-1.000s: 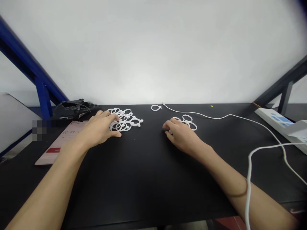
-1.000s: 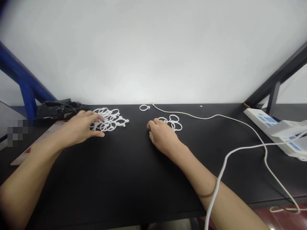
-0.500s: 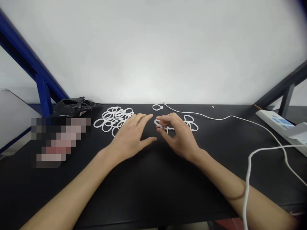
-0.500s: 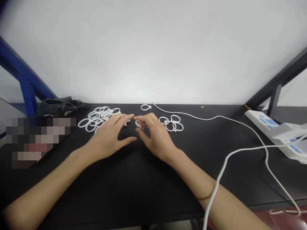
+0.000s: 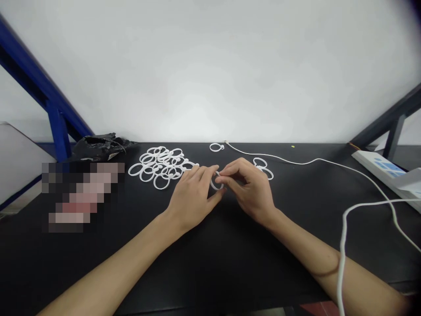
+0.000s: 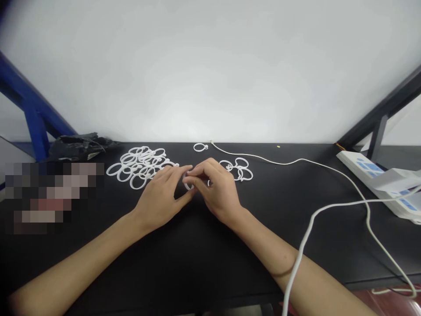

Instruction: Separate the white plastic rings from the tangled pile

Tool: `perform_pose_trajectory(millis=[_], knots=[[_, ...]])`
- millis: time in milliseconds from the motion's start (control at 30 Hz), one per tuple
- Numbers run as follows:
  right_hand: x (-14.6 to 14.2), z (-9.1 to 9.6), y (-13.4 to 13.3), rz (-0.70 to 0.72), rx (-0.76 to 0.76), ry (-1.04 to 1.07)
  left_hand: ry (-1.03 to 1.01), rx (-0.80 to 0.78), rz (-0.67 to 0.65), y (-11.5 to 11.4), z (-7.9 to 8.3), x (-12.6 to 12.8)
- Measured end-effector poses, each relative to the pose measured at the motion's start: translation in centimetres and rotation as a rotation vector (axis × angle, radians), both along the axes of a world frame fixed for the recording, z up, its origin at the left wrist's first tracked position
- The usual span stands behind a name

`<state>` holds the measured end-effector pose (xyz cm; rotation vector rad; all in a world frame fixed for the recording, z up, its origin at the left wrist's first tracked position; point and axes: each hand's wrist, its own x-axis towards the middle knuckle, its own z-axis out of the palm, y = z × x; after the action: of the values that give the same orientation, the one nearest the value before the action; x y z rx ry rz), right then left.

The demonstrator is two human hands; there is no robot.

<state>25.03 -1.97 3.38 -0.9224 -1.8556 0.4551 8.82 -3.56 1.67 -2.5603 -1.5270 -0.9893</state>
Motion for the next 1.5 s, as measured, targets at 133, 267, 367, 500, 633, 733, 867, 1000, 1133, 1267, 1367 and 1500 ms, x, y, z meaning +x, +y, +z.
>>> perform_pose_trajectory(millis=[133,267,367,500,633,733,867,1000,1133,1267,1367,1500], knots=[[0.3,0.2,0.1,0.016,0.004,-0.096,-0.033,-0.044,-0.083,0.0,0.1,-0.3],[0.6,0.4,0.1,0.06,-0.041,-0.14,-0.038,-0.122,-0.165,0.3,0.3,-0.8],[0.8,0.7,0.1,0.073,-0.075,-0.164,-0.035,-0.164,-0.204,0.5,0.5,-1.2],[1.0,1.1,0.0,0.116,-0.117,-0.212,-0.019,-0.148,-0.274,0.5,0.7,-1.4],[1.0,1.0,0.1,0.137,-0.136,-0.218,0.017,-0.161,-0.294,0.4,1.0,-1.5],[1.0,0.5,0.3,0.132,-0.15,-0.22,0.047,-0.155,-0.266,0.5,1.0,-1.7],[1.0,-0.2,0.8,0.062,-0.144,-0.23,0.125,-0.107,-0.141,1.0,1.1,-2.7],[1.4,0.0,1.2,-0.156,-0.077,-0.448,0.278,-0.064,0.031,1.5,1.4,-4.2],[2.1,0.8,1.5,-0.411,-0.073,-0.792,0.417,-0.073,0.154,1.7,1.8,-5.5],[2.5,1.3,1.5,-0.473,-0.196,-0.961,0.504,-0.128,0.237,1.8,1.8,-6.1],[2.5,1.3,1.3,-0.434,-0.259,-0.986,0.535,-0.131,0.284,1.8,1.6,-6.3],[2.2,1.1,1.0,-0.366,-0.276,-0.963,0.544,-0.147,0.297,1.8,1.3,-6.5]])
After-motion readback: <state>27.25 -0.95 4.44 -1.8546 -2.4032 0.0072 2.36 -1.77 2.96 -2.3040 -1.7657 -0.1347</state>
